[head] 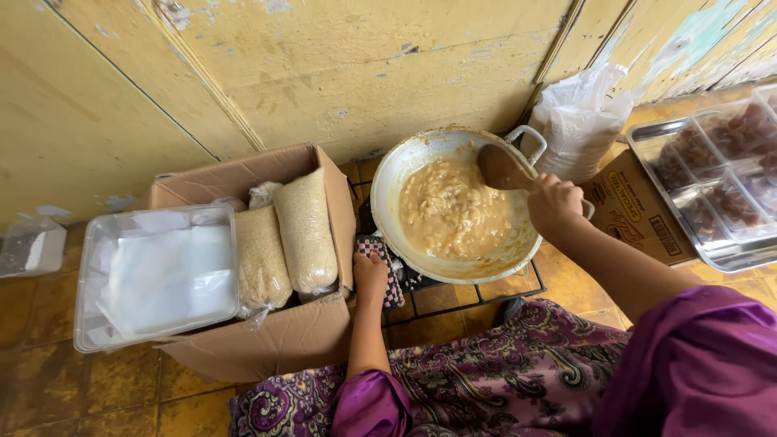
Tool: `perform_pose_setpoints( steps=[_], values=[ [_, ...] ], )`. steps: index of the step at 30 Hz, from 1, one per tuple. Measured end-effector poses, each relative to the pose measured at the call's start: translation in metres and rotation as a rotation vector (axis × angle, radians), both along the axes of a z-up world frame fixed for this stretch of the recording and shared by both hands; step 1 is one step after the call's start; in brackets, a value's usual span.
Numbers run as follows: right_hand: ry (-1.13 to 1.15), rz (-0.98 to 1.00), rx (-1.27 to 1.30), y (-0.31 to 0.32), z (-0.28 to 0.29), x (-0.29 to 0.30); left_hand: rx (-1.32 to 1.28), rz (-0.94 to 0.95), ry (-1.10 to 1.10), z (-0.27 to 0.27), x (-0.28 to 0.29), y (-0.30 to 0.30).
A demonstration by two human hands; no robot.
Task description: Stirring a thick mixture in a large pan using a wooden spatula while holding the pan steady with a cloth
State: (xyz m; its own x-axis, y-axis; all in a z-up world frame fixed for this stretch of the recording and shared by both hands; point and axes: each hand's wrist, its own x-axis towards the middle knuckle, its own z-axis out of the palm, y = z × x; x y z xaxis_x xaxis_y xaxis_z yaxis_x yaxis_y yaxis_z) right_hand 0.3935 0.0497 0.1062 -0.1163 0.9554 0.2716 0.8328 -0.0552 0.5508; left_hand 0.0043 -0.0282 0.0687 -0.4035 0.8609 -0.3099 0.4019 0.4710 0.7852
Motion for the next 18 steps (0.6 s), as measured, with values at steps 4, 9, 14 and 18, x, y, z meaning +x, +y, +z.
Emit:
perform_pose_setpoints(
  steps=[4,9,14,18],
  values=[
    [-0.069,0.037,-0.023,-0.005,0.049,-0.001,-0.014,0.001,-0.005,0.001,0.000,-0.001],
    [0.017,-0.068,-0.188,-0.004,0.070,0.021,-0.004,0.009,0.020,-0.014,0.001,0.004],
    [0.069,0.003,-0.201,0.041,0.039,-0.008,0.006,0.016,0.002,0.009,0.003,-0.003],
    [-0.057,0.185,-0.073,0.029,0.091,-0.033,-0.017,-0.007,-0.019,0.024,0.003,-0.009]
  ],
)
